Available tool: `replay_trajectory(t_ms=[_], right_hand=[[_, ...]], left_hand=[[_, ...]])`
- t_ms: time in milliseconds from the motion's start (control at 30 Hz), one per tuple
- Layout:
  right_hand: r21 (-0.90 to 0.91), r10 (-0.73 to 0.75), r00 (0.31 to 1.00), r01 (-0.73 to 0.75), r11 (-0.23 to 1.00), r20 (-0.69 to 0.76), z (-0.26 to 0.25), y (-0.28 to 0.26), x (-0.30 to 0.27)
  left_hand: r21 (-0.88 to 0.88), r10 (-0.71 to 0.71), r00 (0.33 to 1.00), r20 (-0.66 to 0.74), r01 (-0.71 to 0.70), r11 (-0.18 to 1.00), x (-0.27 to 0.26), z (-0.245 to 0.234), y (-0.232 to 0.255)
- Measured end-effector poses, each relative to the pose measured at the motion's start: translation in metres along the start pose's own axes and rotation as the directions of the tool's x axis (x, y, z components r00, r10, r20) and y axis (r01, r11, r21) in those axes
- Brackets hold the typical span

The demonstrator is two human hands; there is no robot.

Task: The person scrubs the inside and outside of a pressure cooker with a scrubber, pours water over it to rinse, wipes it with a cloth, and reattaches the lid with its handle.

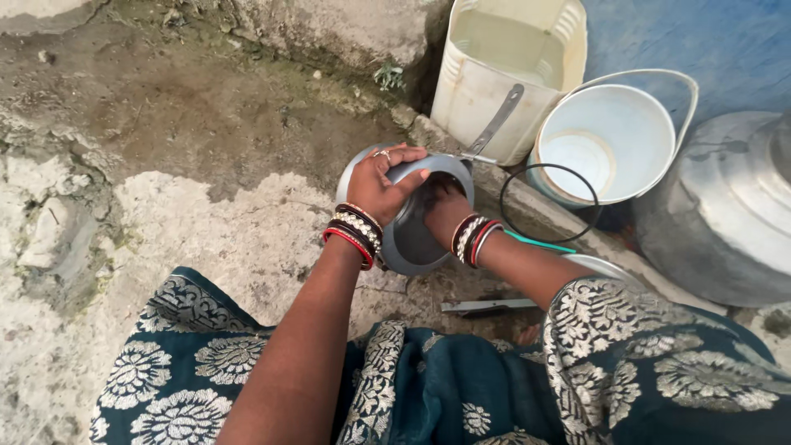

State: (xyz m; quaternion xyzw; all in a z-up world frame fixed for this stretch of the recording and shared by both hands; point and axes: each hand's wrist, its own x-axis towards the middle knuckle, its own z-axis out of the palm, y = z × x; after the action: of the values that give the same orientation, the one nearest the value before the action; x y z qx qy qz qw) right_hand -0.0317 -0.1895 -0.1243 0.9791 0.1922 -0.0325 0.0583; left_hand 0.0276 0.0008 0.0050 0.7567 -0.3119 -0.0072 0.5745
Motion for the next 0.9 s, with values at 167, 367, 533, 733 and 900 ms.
replay_trajectory(t_ms=[167,367,533,733,900], right_hand=[[0.803,0.057,0.998,-0.003,0.596,-0.038,0.044,-0.026,0.008],[0.937,0.040,0.974,-0.224,0.267,0.222,0.043,-0.012,0.002],[0.128,0.199,0.972,-0.215,0.968,0.125,-0.004,-0.014,-0.019],[0.751,-0.037,0.947,-0.229,0.619,0.320,0.007,-0.038,-0.003],[0.961,-0.071,0.987,-0.125,0.247,0.147,0.025,-0.022,0.005]], left_hand=[[-0.022,0.008,0.999,0.034,-0.007,1.000,0.000,-0.002,0.000],[0.027,0.028,0.999,0.045,-0.029,0.999,0.002,0.007,0.003],[0.087,0.059,0.997,0.058,-0.064,0.994,-0.008,0.009,0.006],[0.048,0.020,0.996,0.082,-0.024,0.999,-0.007,0.009,0.007],[0.018,0.023,0.998,0.054,-0.024,1.000,0.003,0.009,0.004]])
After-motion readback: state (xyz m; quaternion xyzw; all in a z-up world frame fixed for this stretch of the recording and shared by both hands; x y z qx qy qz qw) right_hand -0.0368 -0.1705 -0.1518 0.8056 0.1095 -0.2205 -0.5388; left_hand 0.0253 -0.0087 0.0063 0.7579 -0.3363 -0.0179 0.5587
